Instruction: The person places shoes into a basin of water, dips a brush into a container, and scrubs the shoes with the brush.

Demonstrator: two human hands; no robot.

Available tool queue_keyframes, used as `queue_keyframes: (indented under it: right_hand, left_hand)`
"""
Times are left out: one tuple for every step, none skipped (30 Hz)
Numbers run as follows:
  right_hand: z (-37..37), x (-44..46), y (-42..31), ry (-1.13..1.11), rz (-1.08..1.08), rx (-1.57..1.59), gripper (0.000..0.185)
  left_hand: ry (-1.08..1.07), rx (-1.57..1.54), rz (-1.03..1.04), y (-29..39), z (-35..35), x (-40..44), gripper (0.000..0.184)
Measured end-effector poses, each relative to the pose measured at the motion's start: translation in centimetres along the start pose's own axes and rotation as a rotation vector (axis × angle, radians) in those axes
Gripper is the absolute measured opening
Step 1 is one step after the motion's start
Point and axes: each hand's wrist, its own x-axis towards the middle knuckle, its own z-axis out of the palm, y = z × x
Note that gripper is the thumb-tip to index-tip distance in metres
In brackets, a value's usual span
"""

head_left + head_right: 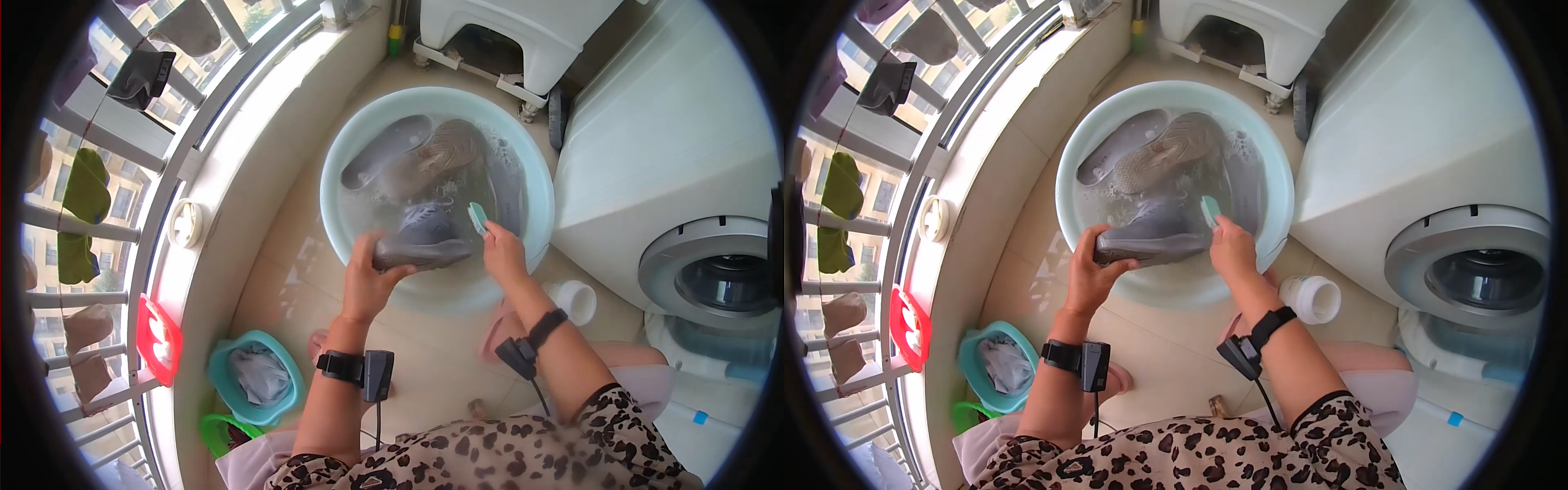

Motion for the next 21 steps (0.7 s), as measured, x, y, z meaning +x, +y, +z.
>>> queue_keyframes:
  right_hand:
    - [1.4, 0.6, 2.3, -0.046, 0.011, -0.153, 0.028]
    - [2.0, 0.7, 3.6, -0.096, 0.02, -0.309, 0.028]
    - [1.8, 0.3, 3.6, -0.092, 0.009, -0.18, 0.027]
    - [1.2, -0.3, 2.6, -0.086, -0.002, -0.053, 0.027]
    - [0.7, -1.0, 1.6, -0.082, -0.017, 0.071, 0.027]
    - [-1.0, -2.2, -1.3, -0.092, 0.029, 0.174, 0.025]
    - [-2.7, -3.6, -4.7, -0.099, 0.077, 0.276, 0.024]
    - [-3.0, -5.2, -6.4, -0.082, -0.032, 0.34, 0.024]
    - [-3.0, -6.9, -7.5, -0.065, -0.142, 0.401, 0.023]
    - [-2.7, -8.2, -8.2, -0.043, -0.216, 0.348, 0.023]
    - [-2.5, -9.2, -8.7, -0.021, -0.294, 0.293, 0.023]
    - [-2.5, -9.9, -8.7, -0.003, -0.369, 0.236, 0.024]
    - [-2.2, -9.7, -6.9, -0.012, -0.311, 0.189, 0.024]
    - [-1.4, -8.7, -3.9, -0.017, -0.256, 0.146, 0.025]
    - [-1.7, -7.8, -4.1, -0.014, -0.204, 0.107, 0.026]
    - [-1.8, -8.2, -4.2, -0.052, -0.168, 0.203, 0.03]
    - [-1.5, -9.3, -4.5, -0.024, -0.249, 0.259, 0.031]
    - [-1.4, -10.1, -6.0, 0.011, -0.343, 0.314, 0.032]
    - [-1.2, -10.8, -7.4, 0.047, -0.438, 0.372, 0.033]
    - [-0.8, -11.5, -8.5, -0.023, -0.461, 0.309, 0.032]
    - [-0.8, -11.4, -8.3, -0.015, -0.454, 0.267, 0.033]
  left_hand:
    - [0.026, 0.038, 0.059, 0.4, 0.5, -0.5, 0.059]
    - [0.056, 0.03, 0.076, 0.5, 1.1, -1.1, 0.056]
    - [0.059, 0.051, 0.066, 0.5, 1.4, -1.6, 0.055]
    - [0.064, 0.07, 0.058, 0.5, 1.6, -2.1, 0.054]
    - [0.073, 0.087, 0.047, 0.4, 1.9, -2.5, 0.054]
    - [0.084, 0.106, 0.015, 0.3, 2.1, -2.9, 0.053]
    - [0.093, 0.124, -0.015, 0.3, 2.4, -3.0, 0.052]
    - [0.103, 0.139, -0.04, 0.3, 2.8, -3.1, 0.051]
    - [0.115, 0.159, -0.016, 0.0, 3.3, -3.2, 0.05]
    - [0.127, 0.177, 0.01, -0.4, 4.0, -3.2, 0.049]
    - [0.144, 0.194, 0.039, -0.6, 4.6, -3.2, 0.048]
    - [0.152, 0.232, 0.066, -0.5, 5.1, -3.5, 0.048]
    - [0.152, 0.273, 0.089, -0.4, 5.6, -4.2, 0.047]
    - [0.152, 0.318, 0.118, -0.4, 5.8, -4.5, 0.047]
    - [0.166, 0.302, 0.129, -0.3, 5.9, -4.3, 0.047]
    - [0.181, 0.284, 0.129, -0.3, 6.2, -4.3, 0.047]
    - [0.19, 0.263, 0.121, -0.4, 6.7, -4.6, 0.047]
    - [0.188, 0.267, 0.09, -0.8, 6.6, -4.3, 0.046]
    - [0.2, 0.234, 0.117, -0.8, 6.8, -4.2, 0.044]
    - [0.21, 0.205, 0.143, -0.7, 6.9, -4.3, 0.043]
    - [0.218, 0.18, 0.169, -0.6, 6.8, -4.5, 0.041]
